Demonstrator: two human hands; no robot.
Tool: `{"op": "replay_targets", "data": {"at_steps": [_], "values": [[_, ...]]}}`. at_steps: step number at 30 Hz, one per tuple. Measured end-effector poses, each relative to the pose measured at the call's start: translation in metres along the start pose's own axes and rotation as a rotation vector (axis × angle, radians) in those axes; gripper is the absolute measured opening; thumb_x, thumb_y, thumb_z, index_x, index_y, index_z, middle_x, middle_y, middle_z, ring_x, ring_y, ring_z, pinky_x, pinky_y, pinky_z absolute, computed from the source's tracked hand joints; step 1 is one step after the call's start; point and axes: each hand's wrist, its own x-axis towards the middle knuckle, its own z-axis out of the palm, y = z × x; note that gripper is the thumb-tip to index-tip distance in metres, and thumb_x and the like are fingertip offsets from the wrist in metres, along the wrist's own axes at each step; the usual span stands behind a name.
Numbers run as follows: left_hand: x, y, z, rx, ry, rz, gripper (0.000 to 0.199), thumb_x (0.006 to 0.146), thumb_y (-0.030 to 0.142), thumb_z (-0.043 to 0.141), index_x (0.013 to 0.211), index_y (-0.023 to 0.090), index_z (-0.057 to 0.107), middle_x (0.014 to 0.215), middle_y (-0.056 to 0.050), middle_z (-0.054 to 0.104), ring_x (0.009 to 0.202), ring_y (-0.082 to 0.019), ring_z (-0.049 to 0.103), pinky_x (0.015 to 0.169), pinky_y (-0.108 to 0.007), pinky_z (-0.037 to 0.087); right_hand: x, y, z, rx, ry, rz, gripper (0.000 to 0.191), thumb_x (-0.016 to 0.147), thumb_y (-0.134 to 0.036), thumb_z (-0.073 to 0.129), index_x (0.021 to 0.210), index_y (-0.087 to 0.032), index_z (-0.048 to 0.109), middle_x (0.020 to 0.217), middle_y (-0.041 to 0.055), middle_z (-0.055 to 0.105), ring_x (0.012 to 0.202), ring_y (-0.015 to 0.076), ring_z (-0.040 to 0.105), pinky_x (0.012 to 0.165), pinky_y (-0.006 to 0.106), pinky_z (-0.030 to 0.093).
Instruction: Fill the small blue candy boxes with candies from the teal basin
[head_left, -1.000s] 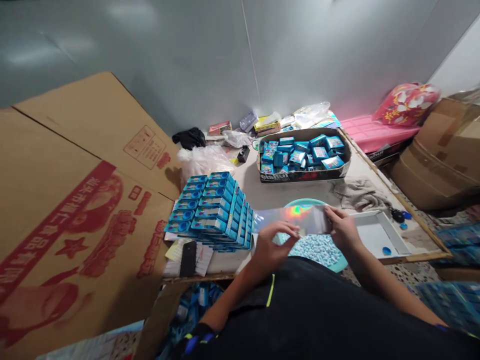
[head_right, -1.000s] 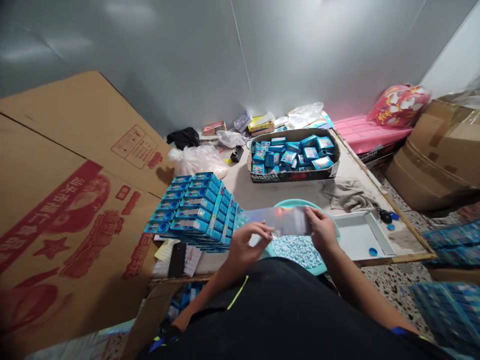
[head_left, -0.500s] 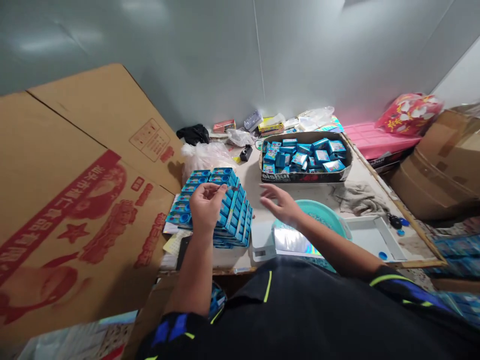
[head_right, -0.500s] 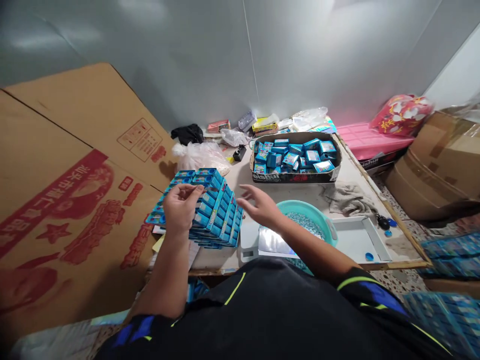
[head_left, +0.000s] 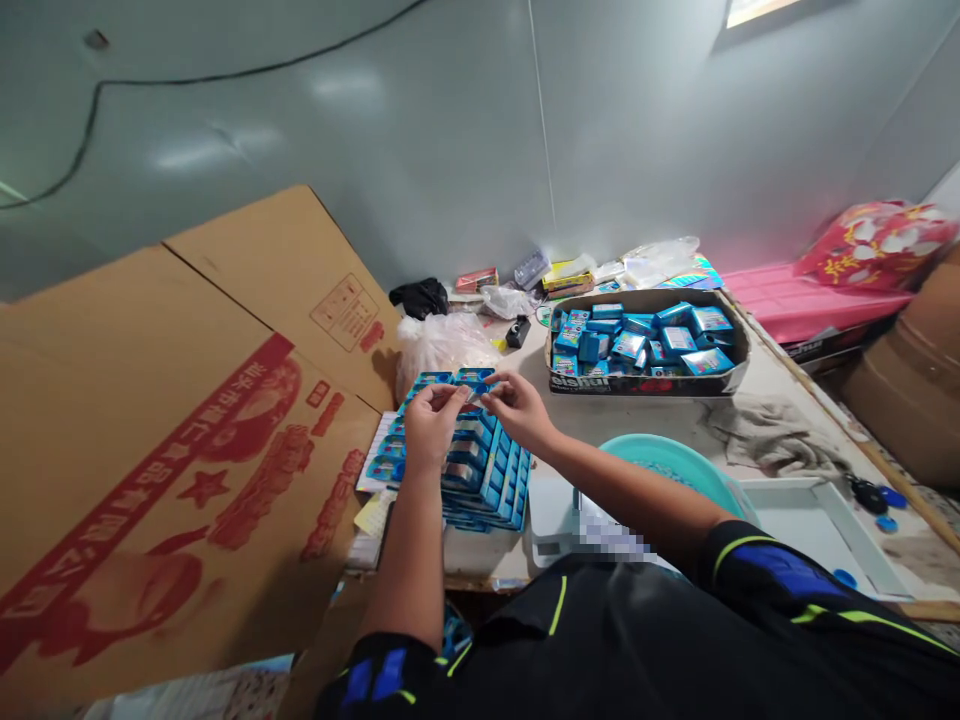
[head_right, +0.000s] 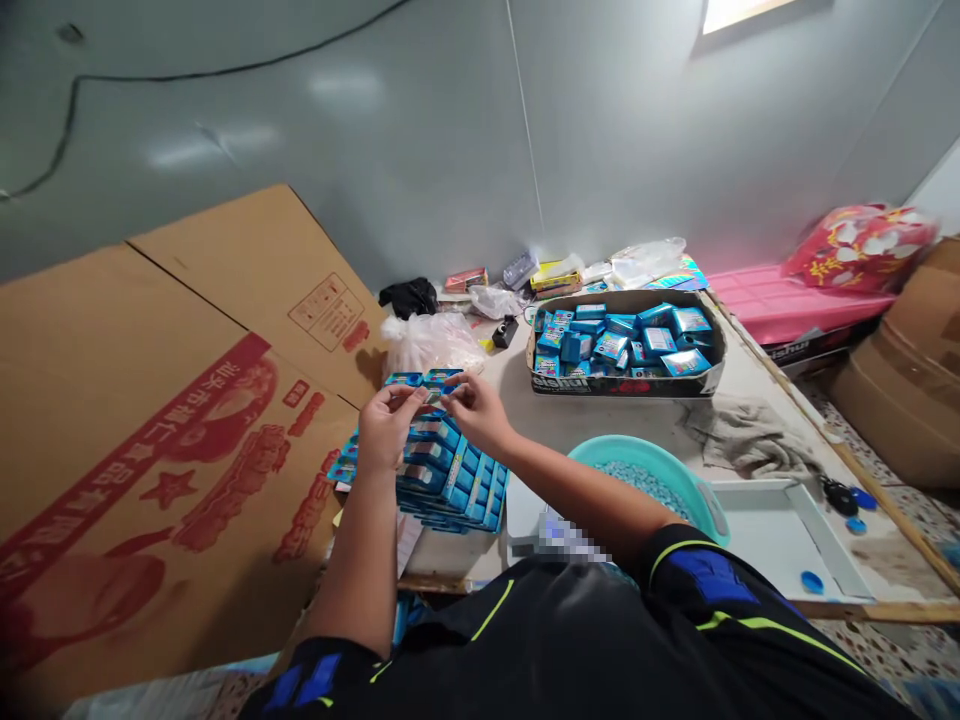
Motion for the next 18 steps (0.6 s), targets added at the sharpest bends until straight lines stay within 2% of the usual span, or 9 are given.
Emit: {"op": "replay_targets", "data": {"at_steps": [4, 9, 12, 15, 18], "values": [[0.014, -0.01, -0.009, 0.427, -0.029, 0.134, 0.024, 0.076, 0.042, 0.071, 0.073, 0.019, 0.068, 0.074, -0.005, 0.073, 0.075, -0.021, 0.07, 0.078, -0.033, 0.054, 0.004, 0.014, -0.004, -0.117, -0.009, 0.059, 0.025, 0.08, -0.041, 0.068, 0.09, -0.022, 0.054, 0.06, -0.008, 0.049, 0.056, 0.0115, 0.046, 0.055, 0.025, 0.035], [0.018, -0.024, -0.011, 0.632, 0.008, 0.185, 0.019, 0.077, 0.038, 0.07, 0.071, 0.02, 0.071, 0.1, -0.01, 0.075, 0.1, -0.026, 0.069, 0.099, -0.039, 0.051, 0.007, 0.035, -0.008, -0.103, -0.031, 0.187, 0.033, 0.076, -0.046, 0.068, 0.088, -0.024, 0.045, 0.061, -0.0079, 0.052, 0.053, 0.0118, 0.045, 0.053, 0.025, 0.032], [0.019, -0.027, -0.01, 0.731, -0.013, 0.184, 0.019, 0.077, 0.037, 0.07, 0.069, 0.02, 0.07, 0.103, -0.012, 0.072, 0.104, -0.027, 0.067, 0.101, -0.04, 0.051, 0.005, 0.047, -0.005, -0.085, -0.041, 0.154, 0.034, 0.079, -0.049, 0.065, 0.087, -0.025, 0.042, 0.064, -0.0072, 0.05, 0.055, 0.0121, 0.044, 0.054, 0.025, 0.033], [0.023, -0.024, -0.01, 0.798, -0.033, 0.195, 0.017, 0.08, 0.033, 0.067, 0.09, 0.021, 0.073, 0.099, -0.01, 0.071, 0.099, -0.027, 0.067, 0.096, -0.041, 0.053, -0.002, 0.057, -0.002, -0.225, 0.014, 0.129, 0.032, 0.082, -0.048, 0.063, 0.08, -0.025, 0.041, 0.063, -0.0064, 0.044, 0.058, 0.0131, 0.043, 0.055, 0.025, 0.033], [0.025, -0.011, -0.009, 0.801, 0.037, 0.208, 0.036, 0.081, 0.023, 0.06, 0.115, 0.021, 0.07, 0.102, -0.01, 0.07, 0.096, -0.026, 0.068, 0.094, -0.042, 0.055, -0.015, 0.058, -0.02, -0.493, -0.002, 0.134, 0.032, 0.083, -0.042, 0.064, 0.073, -0.024, 0.039, 0.061, -0.0063, 0.042, 0.058, 0.0131, 0.041, 0.056, 0.026, 0.032]]}}
